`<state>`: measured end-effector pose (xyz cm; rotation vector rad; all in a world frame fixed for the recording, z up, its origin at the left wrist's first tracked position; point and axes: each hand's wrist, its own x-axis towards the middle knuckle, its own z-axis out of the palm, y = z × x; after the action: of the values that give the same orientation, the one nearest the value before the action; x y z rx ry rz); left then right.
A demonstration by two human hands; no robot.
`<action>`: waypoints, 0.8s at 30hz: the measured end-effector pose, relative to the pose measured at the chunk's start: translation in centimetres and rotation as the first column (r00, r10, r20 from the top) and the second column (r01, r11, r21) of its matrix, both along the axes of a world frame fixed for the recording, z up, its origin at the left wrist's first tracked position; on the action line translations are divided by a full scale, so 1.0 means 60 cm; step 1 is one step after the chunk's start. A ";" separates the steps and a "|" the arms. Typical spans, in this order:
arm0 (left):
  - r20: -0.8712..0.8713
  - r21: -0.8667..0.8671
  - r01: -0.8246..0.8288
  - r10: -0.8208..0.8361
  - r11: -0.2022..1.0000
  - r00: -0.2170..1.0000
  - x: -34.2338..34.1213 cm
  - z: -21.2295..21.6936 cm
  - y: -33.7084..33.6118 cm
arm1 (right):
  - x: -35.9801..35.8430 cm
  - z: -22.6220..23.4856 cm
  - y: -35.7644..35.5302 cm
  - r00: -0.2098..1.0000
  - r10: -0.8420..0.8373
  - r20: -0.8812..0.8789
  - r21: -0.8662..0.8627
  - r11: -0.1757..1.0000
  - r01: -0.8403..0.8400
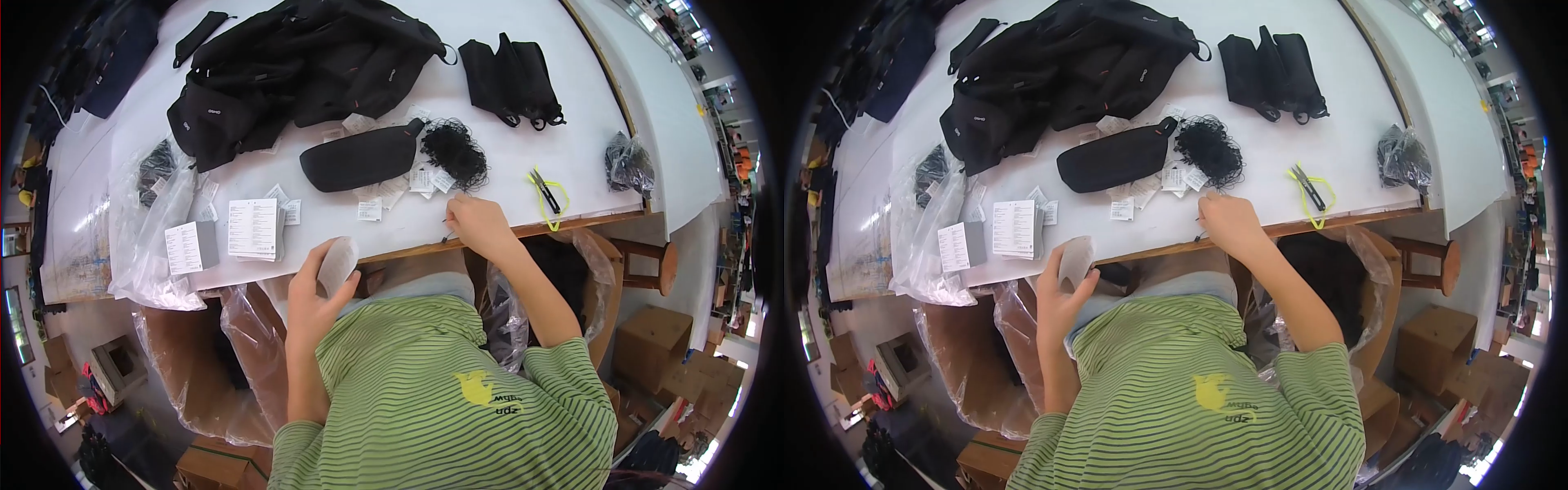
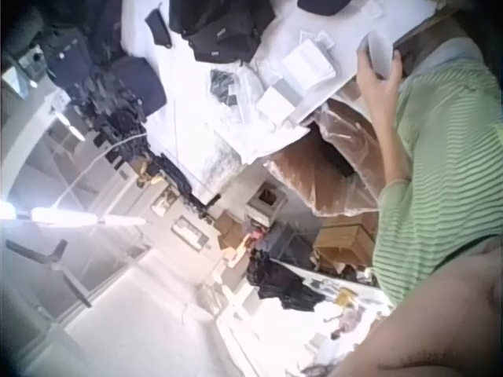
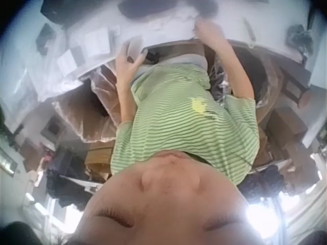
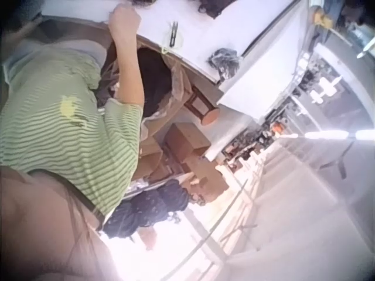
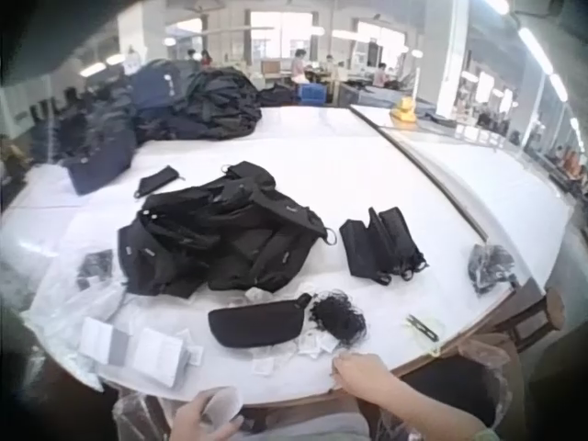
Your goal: Checking black pouches, inserting booklets and silica packets, then organizing the completed pouches on the workbench.
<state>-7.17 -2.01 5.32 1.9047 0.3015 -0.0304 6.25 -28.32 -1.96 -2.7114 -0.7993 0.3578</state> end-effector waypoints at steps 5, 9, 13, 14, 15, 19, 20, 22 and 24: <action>0.111 0.017 0.005 -0.006 1.000 0.994 0.007 -0.012 -0.014 | -0.003 0.019 0.004 1.000 -0.012 0.009 0.073 0.997 0.012; 0.120 0.095 0.046 -0.057 0.994 0.991 0.007 -0.006 -0.015 | 0.003 0.011 0.002 0.999 0.036 0.022 0.077 0.996 -0.038; 0.084 -0.046 0.015 -0.011 0.999 0.996 0.006 -0.025 -0.019 | -0.001 0.016 0.001 0.996 0.075 0.052 0.110 0.991 -0.081; 0.084 -0.044 0.013 -0.009 0.999 0.996 0.007 -0.028 -0.021 | -0.008 0.023 0.005 0.996 0.077 0.052 0.112 0.990 -0.082; 0.102 -0.119 -0.025 0.037 0.993 0.994 0.004 -0.028 -0.025 | -0.017 0.041 0.020 0.995 -0.012 -0.095 0.309 0.950 0.041; 0.081 -0.291 -0.026 0.052 0.956 0.995 0.001 -0.040 -0.039 | -0.070 0.065 0.057 0.876 0.012 -0.482 0.638 0.690 0.341; 0.085 -0.283 -0.023 0.049 0.959 0.995 0.003 -0.042 -0.037 | -0.079 0.079 0.068 0.811 0.077 -0.581 0.627 0.677 0.386; 0.076 -0.167 -0.013 0.026 0.986 0.997 -0.001 -0.042 -0.042 | -0.094 0.087 0.086 0.752 0.133 -0.645 0.669 0.574 0.472; 0.180 -0.043 -0.019 0.026 0.999 0.983 0.007 -0.029 -0.053 | -0.107 0.101 0.100 0.637 0.207 -0.743 0.660 0.385 0.645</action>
<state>-6.76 -5.16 3.57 1.8484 0.1978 0.1497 -0.18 -22.33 4.11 -1.3214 -0.1536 0.6504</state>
